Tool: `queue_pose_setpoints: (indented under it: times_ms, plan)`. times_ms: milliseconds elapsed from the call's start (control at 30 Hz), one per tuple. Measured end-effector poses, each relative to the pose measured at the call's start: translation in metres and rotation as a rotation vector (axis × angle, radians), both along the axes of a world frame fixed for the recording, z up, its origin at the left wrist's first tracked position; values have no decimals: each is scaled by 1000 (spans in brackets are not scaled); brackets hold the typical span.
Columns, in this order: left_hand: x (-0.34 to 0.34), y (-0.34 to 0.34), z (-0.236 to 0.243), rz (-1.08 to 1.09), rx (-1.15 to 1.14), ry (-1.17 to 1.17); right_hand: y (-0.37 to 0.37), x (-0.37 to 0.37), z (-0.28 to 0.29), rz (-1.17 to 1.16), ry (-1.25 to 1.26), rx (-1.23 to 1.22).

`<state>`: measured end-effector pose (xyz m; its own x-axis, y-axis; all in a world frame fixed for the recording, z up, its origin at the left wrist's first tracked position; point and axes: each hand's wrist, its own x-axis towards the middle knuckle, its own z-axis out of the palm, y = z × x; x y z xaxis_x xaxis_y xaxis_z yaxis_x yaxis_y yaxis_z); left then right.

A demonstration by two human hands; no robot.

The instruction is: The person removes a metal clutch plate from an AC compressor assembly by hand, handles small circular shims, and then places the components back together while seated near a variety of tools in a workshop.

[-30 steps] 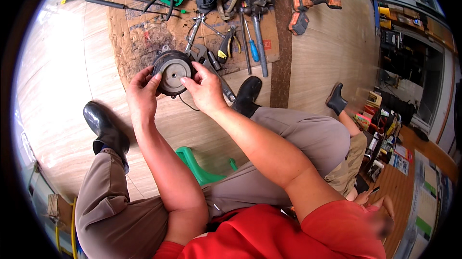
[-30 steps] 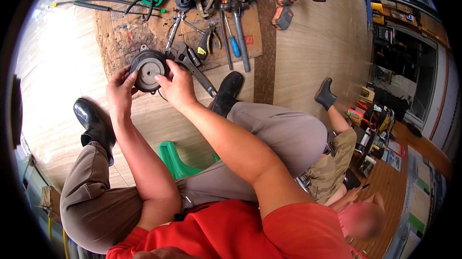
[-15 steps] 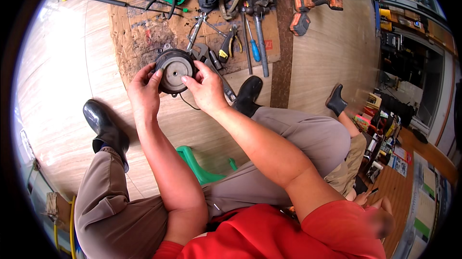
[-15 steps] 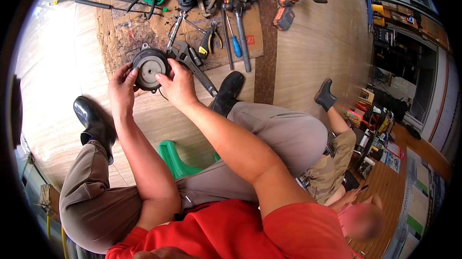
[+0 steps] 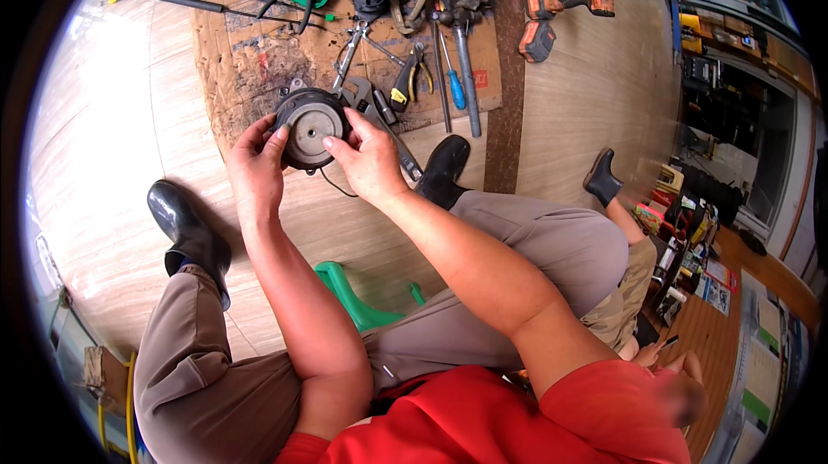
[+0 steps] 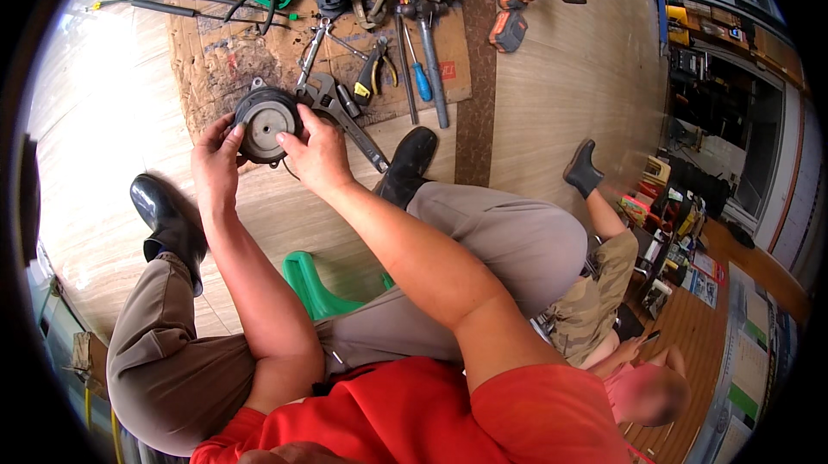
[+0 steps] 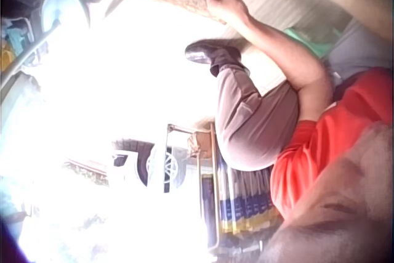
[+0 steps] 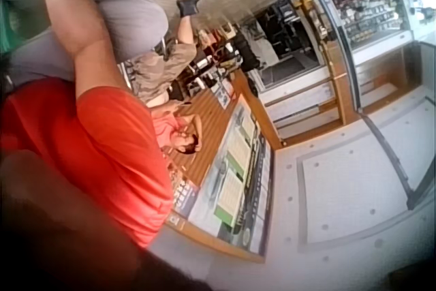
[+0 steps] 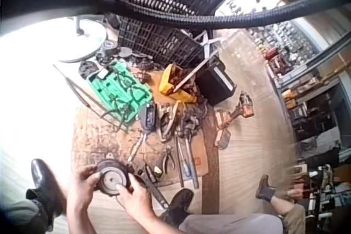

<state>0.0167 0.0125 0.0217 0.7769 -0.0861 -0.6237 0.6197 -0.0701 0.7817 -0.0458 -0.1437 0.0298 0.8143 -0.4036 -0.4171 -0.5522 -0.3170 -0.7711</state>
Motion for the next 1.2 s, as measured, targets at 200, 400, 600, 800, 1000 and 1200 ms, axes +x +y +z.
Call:
queue_pose_setpoints:
  times_ms: [200, 400, 600, 800, 1000, 1200]
  plan:
    - [0, 0, 1, 4, -12, 7, -1, -2, -5, -1, -20, -6]
    - [-1, 0, -2, 10, -1, 6, 0, -1, -4, 18, 33, 19]
    - [0, 0, 1, -18, 18, -7, -1, -2, -7, 8, 21, 65]
    - [-2, 3, 0, 16, -91, -1, 0, -5, -3, -40, -19, 71]
    - [5, 3, 32, 32, -249, 0, -1, 2, 15, -69, -95, 170]
    - [4, -2, 69, 79, -569, -75, -24, 7, 45, -203, -26, 923]
